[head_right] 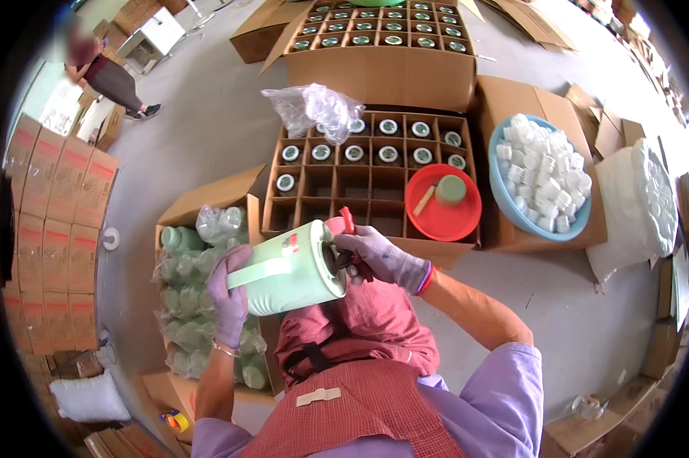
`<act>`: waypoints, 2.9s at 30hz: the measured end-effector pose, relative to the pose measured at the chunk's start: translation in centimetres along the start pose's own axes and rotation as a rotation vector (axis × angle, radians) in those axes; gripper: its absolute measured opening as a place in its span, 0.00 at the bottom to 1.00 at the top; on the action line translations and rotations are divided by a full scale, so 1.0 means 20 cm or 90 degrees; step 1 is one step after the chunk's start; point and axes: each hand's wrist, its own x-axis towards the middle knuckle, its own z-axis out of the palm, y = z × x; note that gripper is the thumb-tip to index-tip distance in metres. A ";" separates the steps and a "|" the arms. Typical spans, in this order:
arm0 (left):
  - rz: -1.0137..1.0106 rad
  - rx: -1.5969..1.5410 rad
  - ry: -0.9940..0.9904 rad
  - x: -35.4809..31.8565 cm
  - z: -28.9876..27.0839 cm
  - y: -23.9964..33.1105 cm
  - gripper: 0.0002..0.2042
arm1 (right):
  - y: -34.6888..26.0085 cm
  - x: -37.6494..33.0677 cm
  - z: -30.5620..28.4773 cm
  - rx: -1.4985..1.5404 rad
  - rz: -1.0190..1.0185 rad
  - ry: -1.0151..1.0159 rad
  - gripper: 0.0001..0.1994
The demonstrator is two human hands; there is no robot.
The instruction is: The person assembles light green thermos flasks by inserting a small cylindrical component into the opening, then places each flask into a plastic bag. The person arranges the bagged flasks into a cardboard box and closes the box flaps.
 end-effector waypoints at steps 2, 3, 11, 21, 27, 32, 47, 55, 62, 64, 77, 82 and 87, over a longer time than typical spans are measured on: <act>-0.060 -0.037 0.005 -0.07 0.01 -0.01 0.10 | -0.02 -0.03 -0.02 -0.025 0.004 -0.022 0.15; -0.095 0.056 -0.093 -0.09 -0.03 0.02 0.12 | -0.03 -0.05 -0.04 -0.051 -0.031 -0.063 0.14; -0.129 0.147 -0.434 -0.11 0.00 0.27 0.33 | 0.61 0.13 -0.98 -0.862 0.107 0.471 0.15; -0.420 -0.275 -0.411 -0.12 0.03 0.07 0.43 | 0.42 0.35 -1.22 -0.895 0.085 0.639 0.26; -0.105 0.009 -0.205 -0.15 0.06 -0.01 0.11 | 0.48 0.43 -1.43 -0.844 0.087 0.656 0.30; -0.554 -0.777 0.035 -0.16 0.16 -0.12 0.16 | 0.15 0.23 -0.84 -0.744 -0.436 0.569 0.41; -0.604 -0.801 0.106 -0.16 0.24 -0.02 0.15 | 0.02 -0.15 -1.20 -0.888 -0.344 0.958 0.14; -0.538 -0.847 0.016 -0.13 0.30 -0.01 0.15 | 0.15 -0.26 -1.63 -0.777 -0.121 0.991 0.15; -0.535 -0.873 -0.008 -0.08 0.37 0.05 0.15 | 0.30 -0.29 -1.73 -0.823 -0.137 1.004 0.12; -0.544 -0.859 -0.008 -0.06 0.38 0.08 0.14 | 0.28 -0.31 -1.72 -0.822 -0.127 1.024 0.13; -0.513 -0.916 -0.005 -0.06 0.42 0.03 0.14 | 0.17 -0.33 -1.59 -0.942 0.030 0.966 0.20; -0.515 -0.935 0.019 -0.05 0.46 0.02 0.12 | 0.27 -0.32 -1.73 -0.947 -0.029 1.008 0.20; -0.547 -0.909 0.040 -0.04 0.45 0.04 0.12 | 0.20 -0.37 -1.60 -0.912 -0.135 1.043 0.21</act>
